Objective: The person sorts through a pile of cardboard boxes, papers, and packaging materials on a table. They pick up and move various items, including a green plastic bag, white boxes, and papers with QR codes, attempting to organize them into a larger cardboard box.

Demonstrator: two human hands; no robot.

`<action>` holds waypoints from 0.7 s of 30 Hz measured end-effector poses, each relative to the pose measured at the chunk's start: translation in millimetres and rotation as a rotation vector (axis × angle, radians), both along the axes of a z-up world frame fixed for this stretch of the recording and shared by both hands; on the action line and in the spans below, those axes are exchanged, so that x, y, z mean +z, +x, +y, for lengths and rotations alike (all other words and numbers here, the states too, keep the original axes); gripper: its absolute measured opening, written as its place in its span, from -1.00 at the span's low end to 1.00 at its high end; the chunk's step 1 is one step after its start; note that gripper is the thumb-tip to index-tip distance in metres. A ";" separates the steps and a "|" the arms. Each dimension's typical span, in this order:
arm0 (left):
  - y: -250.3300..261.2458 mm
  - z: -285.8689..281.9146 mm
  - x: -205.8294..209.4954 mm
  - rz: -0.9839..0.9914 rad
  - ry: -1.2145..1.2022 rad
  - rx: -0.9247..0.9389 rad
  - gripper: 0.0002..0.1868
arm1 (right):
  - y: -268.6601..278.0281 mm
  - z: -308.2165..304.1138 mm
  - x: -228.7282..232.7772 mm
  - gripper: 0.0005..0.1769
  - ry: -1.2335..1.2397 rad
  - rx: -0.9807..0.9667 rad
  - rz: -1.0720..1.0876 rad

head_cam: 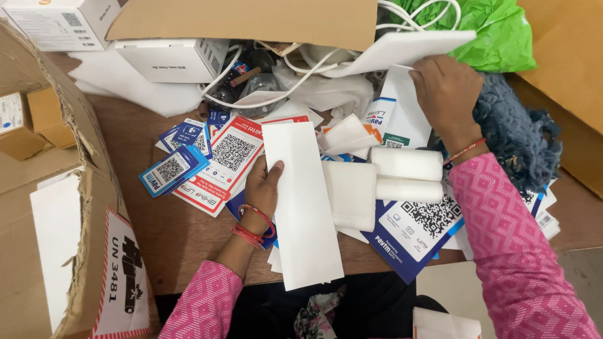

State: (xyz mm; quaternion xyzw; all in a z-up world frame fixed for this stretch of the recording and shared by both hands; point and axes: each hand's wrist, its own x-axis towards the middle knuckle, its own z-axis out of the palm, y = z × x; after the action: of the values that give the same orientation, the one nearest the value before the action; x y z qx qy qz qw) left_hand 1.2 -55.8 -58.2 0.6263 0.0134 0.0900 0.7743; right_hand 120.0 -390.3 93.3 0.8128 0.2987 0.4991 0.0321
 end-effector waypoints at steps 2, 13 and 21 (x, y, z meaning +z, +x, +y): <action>-1.1 -1.0 3.1 0.012 0.036 0.009 -0.71 | -10.1 6.6 2.8 -0.86 -0.027 0.060 -0.032; -4.5 -6.6 5.8 0.039 0.248 0.124 -0.73 | -14.4 20.8 41.4 -0.86 -0.018 0.040 -0.175; 2.7 1.2 -3.2 -0.051 0.087 0.105 -0.70 | 6.0 -7.9 66.9 -0.83 -0.033 0.102 -0.096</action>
State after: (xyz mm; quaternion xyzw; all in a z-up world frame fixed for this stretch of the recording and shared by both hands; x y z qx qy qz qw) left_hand 3.9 -54.6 -61.3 0.6555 0.0227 0.1469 0.7405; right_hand 125.9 -398.2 160.3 0.7710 0.3460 0.5335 0.0341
